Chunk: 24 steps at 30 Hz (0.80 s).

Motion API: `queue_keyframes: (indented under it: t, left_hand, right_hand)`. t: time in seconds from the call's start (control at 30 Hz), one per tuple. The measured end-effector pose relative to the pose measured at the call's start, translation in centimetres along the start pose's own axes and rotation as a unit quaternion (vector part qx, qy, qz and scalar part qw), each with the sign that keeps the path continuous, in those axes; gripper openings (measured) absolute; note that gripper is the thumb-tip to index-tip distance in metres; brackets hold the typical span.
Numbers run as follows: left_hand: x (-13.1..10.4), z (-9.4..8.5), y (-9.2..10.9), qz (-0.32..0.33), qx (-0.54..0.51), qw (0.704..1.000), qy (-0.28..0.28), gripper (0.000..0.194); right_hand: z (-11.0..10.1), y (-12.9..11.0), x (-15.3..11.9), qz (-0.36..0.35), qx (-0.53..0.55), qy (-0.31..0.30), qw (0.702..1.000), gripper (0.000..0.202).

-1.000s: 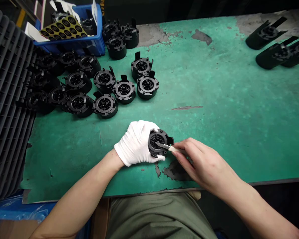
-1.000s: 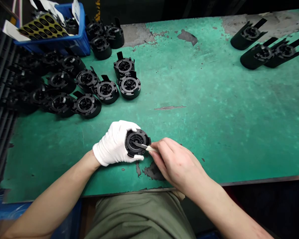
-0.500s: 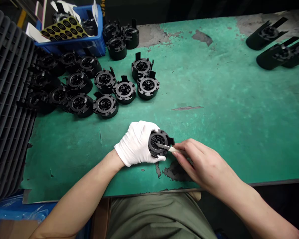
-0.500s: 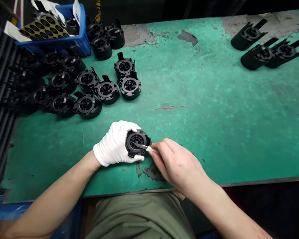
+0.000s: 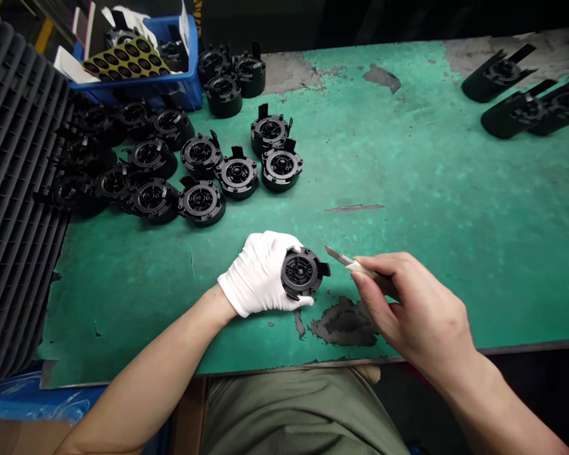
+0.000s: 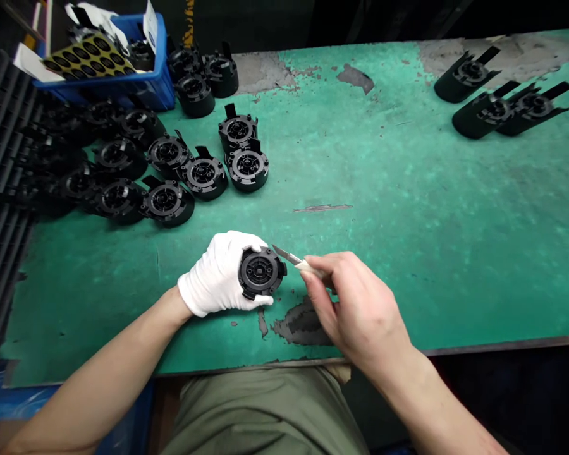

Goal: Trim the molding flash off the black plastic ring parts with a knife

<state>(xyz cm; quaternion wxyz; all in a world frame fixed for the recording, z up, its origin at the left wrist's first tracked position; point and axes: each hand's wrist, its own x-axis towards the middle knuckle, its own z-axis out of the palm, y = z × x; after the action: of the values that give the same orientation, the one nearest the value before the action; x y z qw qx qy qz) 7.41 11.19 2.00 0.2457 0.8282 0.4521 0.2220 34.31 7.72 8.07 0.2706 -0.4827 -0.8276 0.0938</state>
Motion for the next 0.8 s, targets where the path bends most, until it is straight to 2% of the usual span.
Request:
queue_keyframes:
  t: [0.2,0.37,0.5,0.6,0.8]
  left_hand:
    - [0.1,-0.7,0.0,-0.007,-0.041,0.999,-0.013,0.104]
    - [0.3,-2.6,0.0,-0.018,-0.103,0.990,-0.098,0.131]
    - [0.7,-3.6,0.7,-0.050,-0.102,0.982,-0.153,0.128]
    - [0.8,-3.7,1.1,-0.062,-0.103,0.981,-0.155,0.124]
    - [0.6,-3.3,0.9,-0.045,-0.089,0.984,-0.146,0.127]
  right_hand:
    - [-0.1,0.3,-0.6,-0.028,0.041,-0.083,0.995,0.024]
    - [-1.5,1.8,0.2,-0.063,0.018,-0.105,0.992,0.023]
    - [-2.1,2.5,1.6,-0.117,-0.015,-0.130,0.984,0.020]
    - [-1.9,2.7,2.1,-0.145,-0.022,-0.141,0.979,0.020]
    - [-1.3,3.1,2.8,-0.175,-0.014,-0.172,0.969,0.020]
